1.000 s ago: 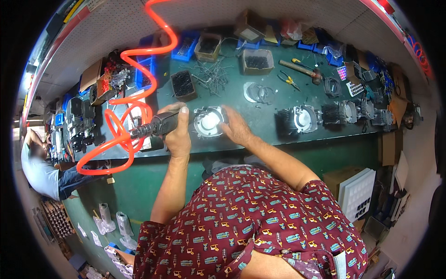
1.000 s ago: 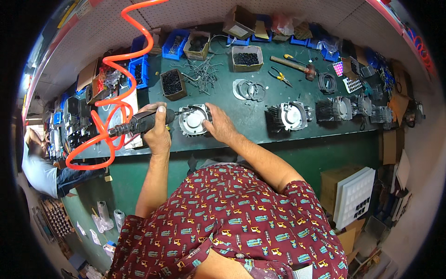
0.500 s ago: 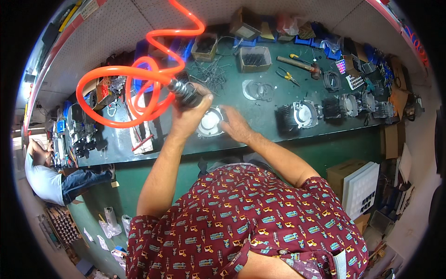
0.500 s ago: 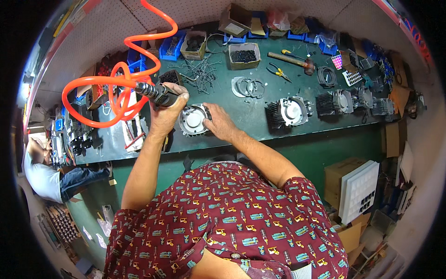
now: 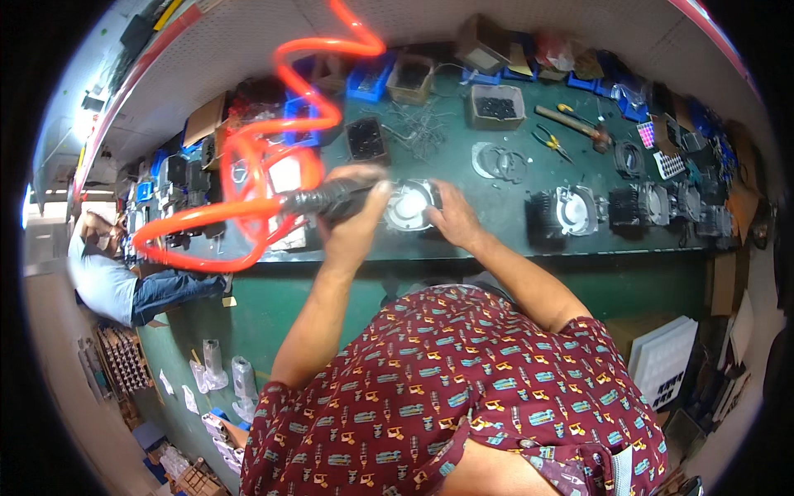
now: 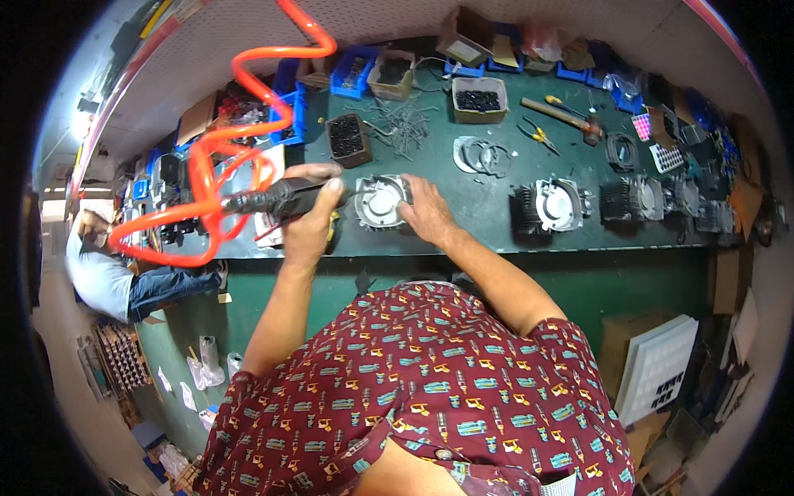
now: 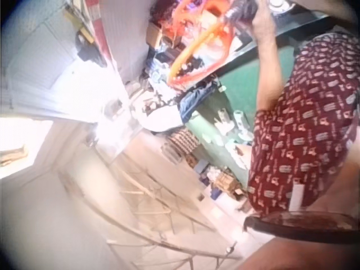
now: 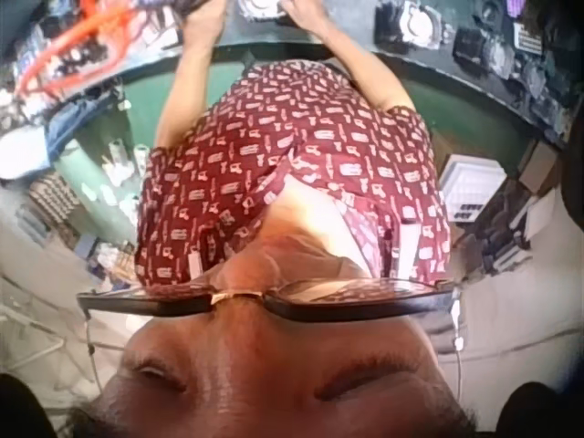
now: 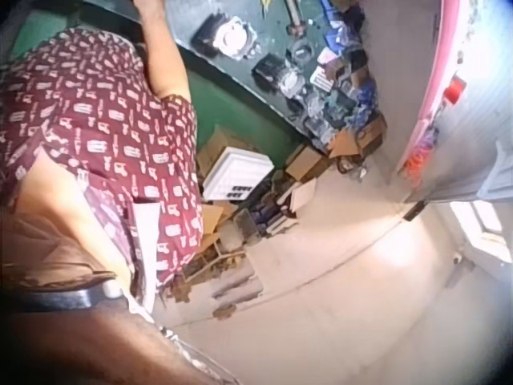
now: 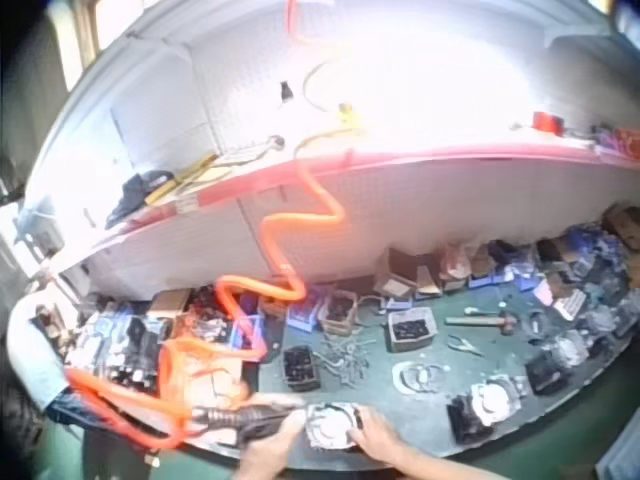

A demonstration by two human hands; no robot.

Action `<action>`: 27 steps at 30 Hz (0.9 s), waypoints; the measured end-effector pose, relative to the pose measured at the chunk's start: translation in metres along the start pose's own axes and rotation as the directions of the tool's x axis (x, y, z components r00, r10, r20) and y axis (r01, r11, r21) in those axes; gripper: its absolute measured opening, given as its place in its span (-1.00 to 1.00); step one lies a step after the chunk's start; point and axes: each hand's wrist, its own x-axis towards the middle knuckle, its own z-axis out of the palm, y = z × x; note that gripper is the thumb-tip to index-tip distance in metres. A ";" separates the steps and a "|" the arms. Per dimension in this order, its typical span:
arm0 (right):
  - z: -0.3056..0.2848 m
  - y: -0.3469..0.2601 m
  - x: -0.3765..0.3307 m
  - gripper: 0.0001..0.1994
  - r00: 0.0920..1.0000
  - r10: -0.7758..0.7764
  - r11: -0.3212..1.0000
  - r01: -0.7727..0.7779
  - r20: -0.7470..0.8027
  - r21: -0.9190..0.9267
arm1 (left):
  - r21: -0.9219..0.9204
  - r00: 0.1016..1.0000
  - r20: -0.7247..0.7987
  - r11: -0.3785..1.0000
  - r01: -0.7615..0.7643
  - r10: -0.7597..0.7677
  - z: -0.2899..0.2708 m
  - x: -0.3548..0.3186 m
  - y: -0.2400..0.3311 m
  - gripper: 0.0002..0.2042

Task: The person uses a cordless drill to fasten screws into small circular electronic housings on a cluttered workbench. They repeatedly pick up housings, align them, and drive screws, then set the finished units aside. A second person is visible in the background working at a separate station.

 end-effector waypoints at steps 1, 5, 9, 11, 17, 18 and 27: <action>0.002 0.002 0.000 -0.39 1.000 -0.012 1.000 0.012 -0.009 0.005 | -0.027 0.999 -0.042 1.000 -0.008 0.007 -0.005 -0.009 0.001 -0.79; 0.000 0.000 0.000 -0.41 1.000 -0.027 0.999 0.027 0.000 -0.034 | -0.006 0.993 -0.122 1.000 0.001 -0.001 -0.020 -0.042 -0.016 -0.77; -0.004 -0.005 -0.002 -0.40 1.000 -0.020 1.000 0.019 -0.013 -0.021 | -0.002 0.991 -0.127 1.000 0.029 -0.029 -0.024 -0.055 -0.034 -0.76; -0.004 -0.005 -0.002 -0.40 1.000 -0.005 1.000 0.005 -0.011 -0.023 | -0.042 0.988 -0.151 0.999 0.030 -0.036 -0.023 -0.058 -0.037 -0.76; -0.005 -0.006 0.001 -0.38 0.999 0.033 0.999 -0.033 0.001 -0.031 | -0.010 0.991 -0.128 1.000 0.026 -0.027 -0.022 -0.059 -0.034 -0.76; -0.003 -0.004 0.000 -0.38 1.000 0.026 0.999 -0.026 -0.002 -0.023 | -0.007 0.994 -0.105 1.000 0.029 -0.029 -0.018 -0.061 -0.029 -0.76; -0.003 -0.002 -0.003 -0.41 1.000 0.010 1.000 -0.009 0.017 -0.019 | -0.034 0.993 -0.091 0.997 0.072 -0.075 -0.001 -0.053 -0.028 -0.73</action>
